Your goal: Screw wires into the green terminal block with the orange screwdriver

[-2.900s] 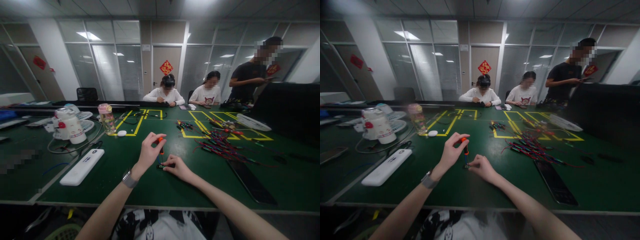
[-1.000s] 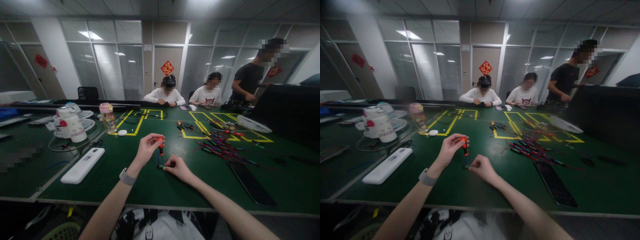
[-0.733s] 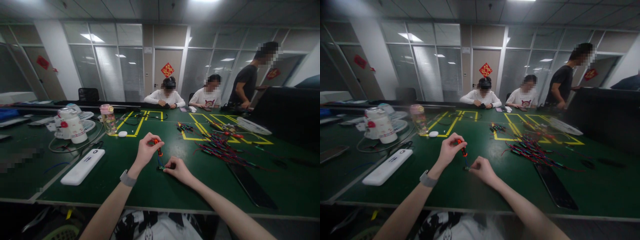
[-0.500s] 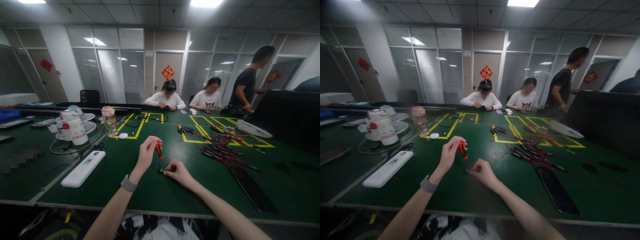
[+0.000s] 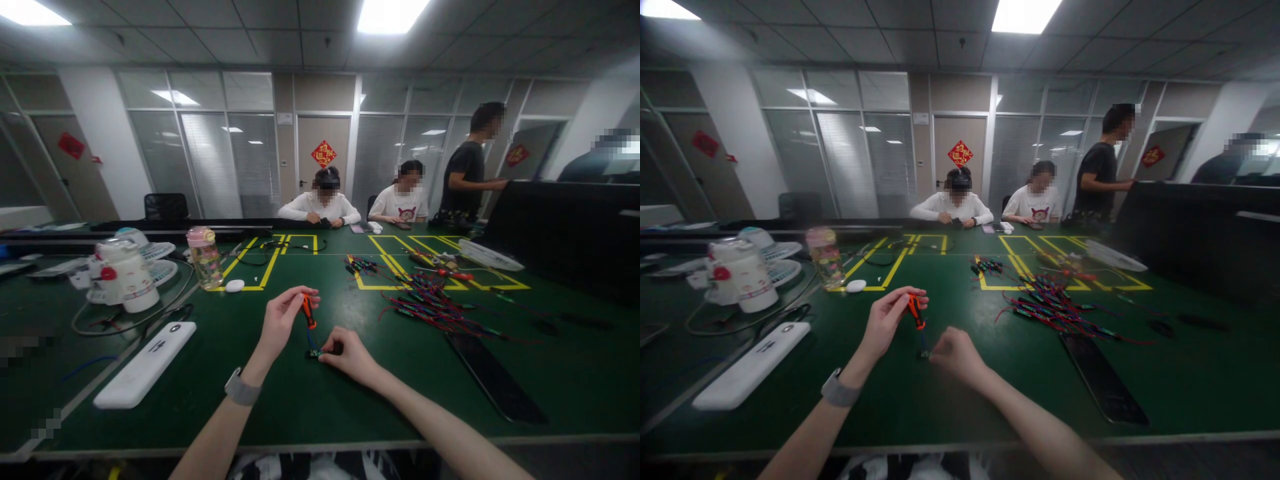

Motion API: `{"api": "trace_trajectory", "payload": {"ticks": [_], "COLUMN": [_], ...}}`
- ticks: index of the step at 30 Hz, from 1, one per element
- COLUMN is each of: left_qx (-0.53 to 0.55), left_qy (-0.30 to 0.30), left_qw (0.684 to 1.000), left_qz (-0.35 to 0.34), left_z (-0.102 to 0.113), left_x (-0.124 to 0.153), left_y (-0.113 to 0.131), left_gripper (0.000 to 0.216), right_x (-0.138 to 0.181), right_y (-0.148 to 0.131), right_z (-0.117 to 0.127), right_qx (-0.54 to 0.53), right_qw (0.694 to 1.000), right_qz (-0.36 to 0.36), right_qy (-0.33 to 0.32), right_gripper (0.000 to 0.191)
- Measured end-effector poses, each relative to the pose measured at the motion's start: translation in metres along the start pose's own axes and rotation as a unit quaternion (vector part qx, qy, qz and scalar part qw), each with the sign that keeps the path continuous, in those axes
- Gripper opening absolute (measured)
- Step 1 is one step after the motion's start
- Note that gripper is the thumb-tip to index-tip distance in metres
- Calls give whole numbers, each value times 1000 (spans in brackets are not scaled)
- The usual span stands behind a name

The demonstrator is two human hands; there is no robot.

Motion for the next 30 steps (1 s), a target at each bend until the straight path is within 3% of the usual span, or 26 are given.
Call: {"api": "trace_trajectory", "payload": {"ticks": [9,19,22,25,28,30], "left_qx": [-121,-39,-48,-65,-76,-73], "left_qy": [31,-11,-7,-7,-2,6], "left_qw": [989,999,999,997,996,996], "left_qz": [-73,-18,-23,-36,-40,-41], "left_z": [9,-7,-6,-6,-6,-6], "left_x": [-3,0,0,0,1,1], "left_y": [16,11,12,12,12,13], "left_gripper": [13,29,27,26,26,26], "right_x": [1,7,12,32,77,116], "right_y": [-1,-9,-34,-80,-119,-120], "right_z": [0,5,11,34,64,74], "right_qx": [-2,22,44,42,-45,-75], "right_qw": [1000,999,996,990,982,982], "right_qz": [-7,34,73,131,185,175], "right_qy": [1,-4,-29,-11,8,-7], "right_gripper": [14,9,4,11,29,42]}}
Point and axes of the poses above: each hand's wrist, its own x-axis away from the middle knuckle, its own z-axis out of the back of the hand, y = z × x, the point moved 9 cm from there along -x, towards the middle knuckle, and after that the axes turned 9 degrees about -z, right-handed, at the moved point
